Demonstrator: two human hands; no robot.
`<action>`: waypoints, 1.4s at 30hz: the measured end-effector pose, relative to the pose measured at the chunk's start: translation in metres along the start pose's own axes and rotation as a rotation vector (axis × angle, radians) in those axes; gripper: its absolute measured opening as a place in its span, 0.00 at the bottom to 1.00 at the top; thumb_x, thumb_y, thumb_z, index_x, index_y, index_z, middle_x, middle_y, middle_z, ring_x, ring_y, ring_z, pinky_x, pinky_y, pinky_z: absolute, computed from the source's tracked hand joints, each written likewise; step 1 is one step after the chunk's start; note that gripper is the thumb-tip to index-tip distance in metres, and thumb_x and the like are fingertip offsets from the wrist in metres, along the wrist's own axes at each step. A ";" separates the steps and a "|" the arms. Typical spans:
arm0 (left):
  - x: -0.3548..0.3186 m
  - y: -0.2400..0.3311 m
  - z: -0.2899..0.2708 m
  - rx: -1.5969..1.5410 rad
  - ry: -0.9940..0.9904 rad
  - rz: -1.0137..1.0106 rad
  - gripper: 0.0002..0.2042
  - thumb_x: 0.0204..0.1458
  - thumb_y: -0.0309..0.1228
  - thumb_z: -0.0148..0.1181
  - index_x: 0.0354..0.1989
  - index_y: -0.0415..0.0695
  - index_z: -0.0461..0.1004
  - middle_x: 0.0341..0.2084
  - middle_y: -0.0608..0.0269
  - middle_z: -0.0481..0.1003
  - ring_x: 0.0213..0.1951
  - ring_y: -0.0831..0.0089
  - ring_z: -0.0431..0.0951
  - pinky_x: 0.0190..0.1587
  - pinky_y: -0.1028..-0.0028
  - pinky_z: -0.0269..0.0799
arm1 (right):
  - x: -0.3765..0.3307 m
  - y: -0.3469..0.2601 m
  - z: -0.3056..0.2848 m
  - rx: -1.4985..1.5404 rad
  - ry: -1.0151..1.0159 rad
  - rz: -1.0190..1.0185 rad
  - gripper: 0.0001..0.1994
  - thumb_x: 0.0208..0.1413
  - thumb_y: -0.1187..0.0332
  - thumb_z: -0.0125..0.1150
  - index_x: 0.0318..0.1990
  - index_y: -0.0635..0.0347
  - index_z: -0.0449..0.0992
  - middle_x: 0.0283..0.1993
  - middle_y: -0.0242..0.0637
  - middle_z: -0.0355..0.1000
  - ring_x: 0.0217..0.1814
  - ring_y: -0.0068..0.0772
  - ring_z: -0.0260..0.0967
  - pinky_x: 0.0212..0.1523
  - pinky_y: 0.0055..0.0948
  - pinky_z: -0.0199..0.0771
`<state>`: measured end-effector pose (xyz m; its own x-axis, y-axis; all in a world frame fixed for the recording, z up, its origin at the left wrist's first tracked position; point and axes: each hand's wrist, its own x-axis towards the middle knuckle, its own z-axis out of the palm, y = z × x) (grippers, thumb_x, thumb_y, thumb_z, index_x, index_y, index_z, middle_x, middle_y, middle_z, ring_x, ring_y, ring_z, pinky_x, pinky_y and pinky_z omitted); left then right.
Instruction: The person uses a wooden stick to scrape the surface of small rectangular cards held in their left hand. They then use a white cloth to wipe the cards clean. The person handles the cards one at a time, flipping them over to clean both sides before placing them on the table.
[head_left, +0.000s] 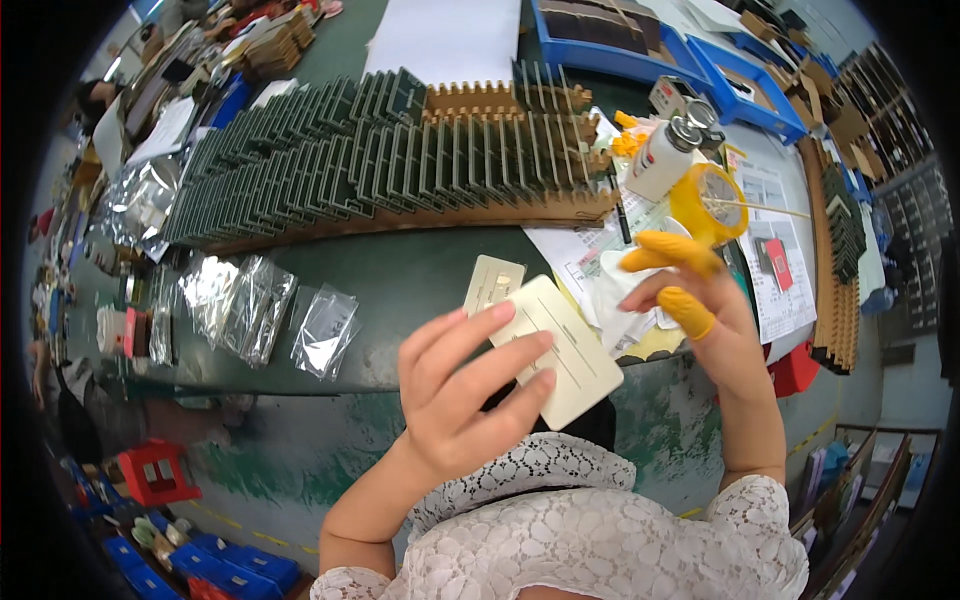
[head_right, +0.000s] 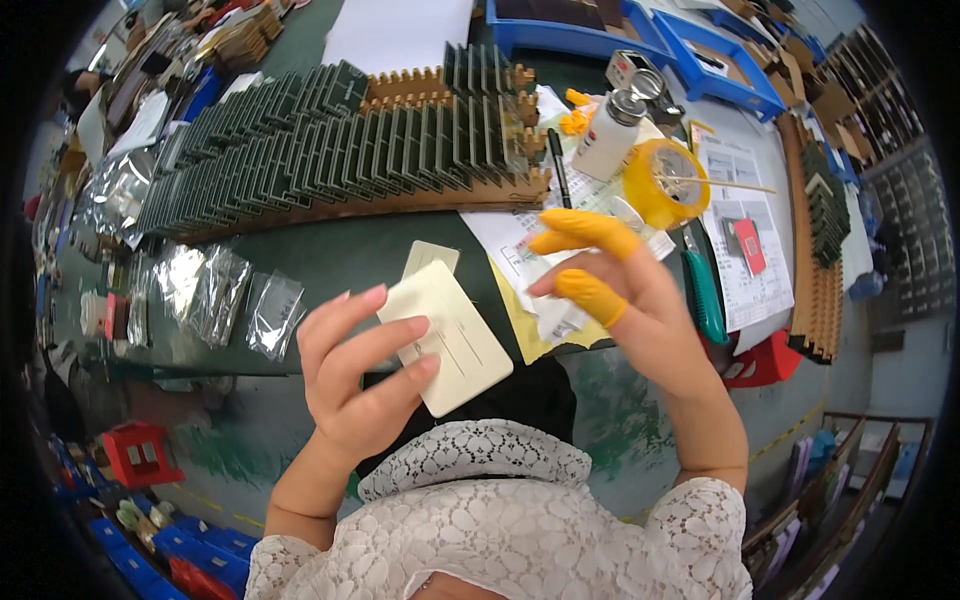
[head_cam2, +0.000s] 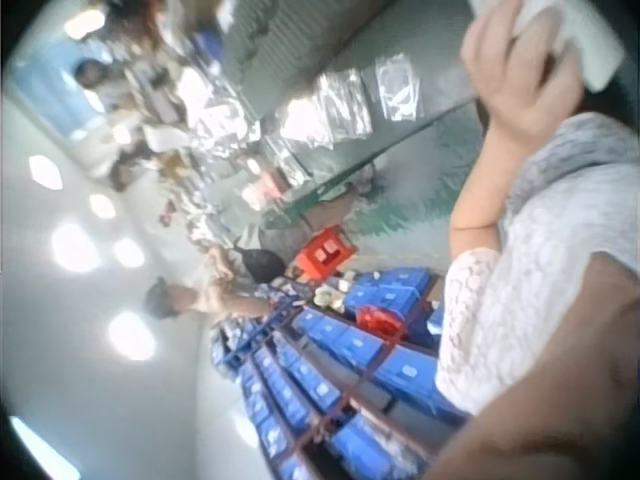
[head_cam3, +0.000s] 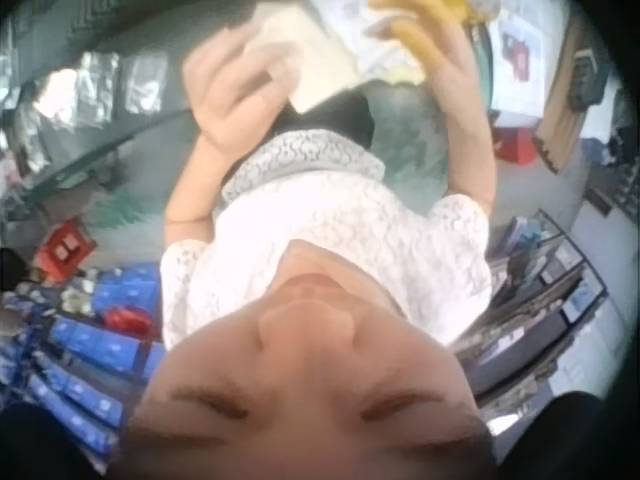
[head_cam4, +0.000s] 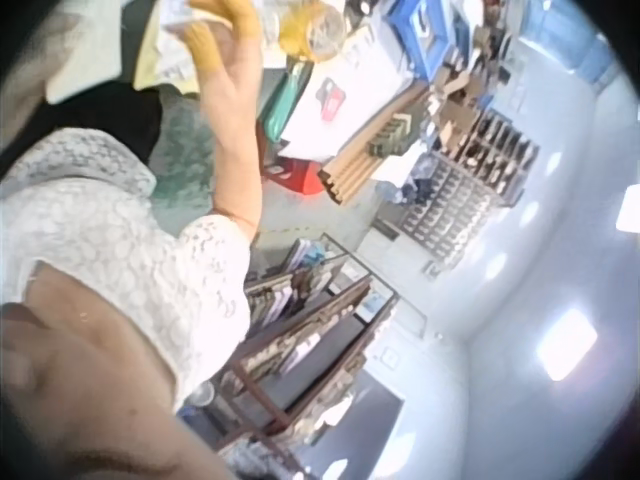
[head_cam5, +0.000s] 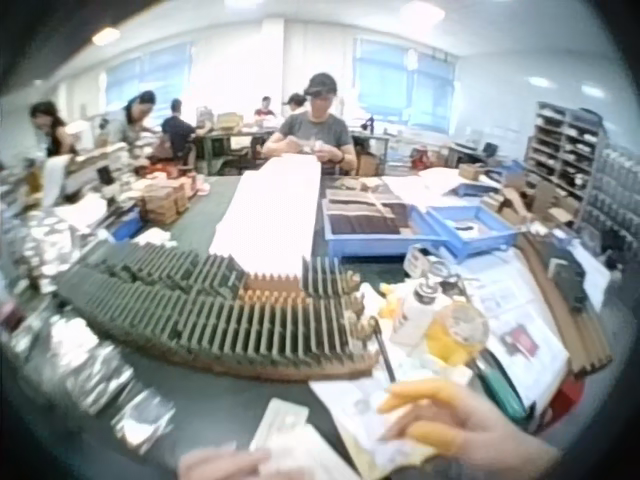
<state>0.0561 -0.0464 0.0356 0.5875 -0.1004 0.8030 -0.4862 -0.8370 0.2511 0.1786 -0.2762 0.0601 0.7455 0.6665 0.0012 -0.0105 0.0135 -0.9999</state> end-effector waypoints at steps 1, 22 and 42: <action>-0.001 0.002 0.002 0.024 0.015 0.034 0.09 0.44 0.25 0.67 0.32 0.52 0.75 0.41 0.70 0.79 0.50 0.65 0.75 0.52 0.65 0.68 | 0.001 0.001 0.004 0.066 -0.026 0.018 0.27 0.63 0.66 0.57 0.66 0.65 0.58 0.59 0.45 0.67 0.52 0.32 0.73 0.53 0.29 0.69; -0.023 0.007 0.004 0.043 -0.028 0.167 0.15 0.43 0.33 0.73 0.39 0.64 0.77 0.49 0.66 0.71 0.54 0.62 0.64 0.46 0.67 0.68 | 0.018 -0.003 0.044 0.189 -0.214 0.128 0.37 0.53 0.82 0.62 0.70 0.59 0.54 0.60 0.36 0.63 0.37 0.16 0.57 0.45 0.18 0.65; -0.005 0.020 -0.004 -1.446 -0.159 -1.271 0.10 0.61 0.25 0.55 0.48 0.37 0.66 0.46 0.59 0.73 0.50 0.76 0.73 0.54 0.75 0.69 | 0.017 0.009 0.051 -0.136 0.010 -0.228 0.32 0.55 0.78 0.63 0.67 0.61 0.58 0.61 0.37 0.60 0.36 0.18 0.60 0.46 0.22 0.65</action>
<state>0.0407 -0.0611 0.0384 0.9777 0.0049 -0.2100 0.1721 0.5549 0.8139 0.1571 -0.2263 0.0520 0.7253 0.6499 0.2269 0.2472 0.0617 -0.9670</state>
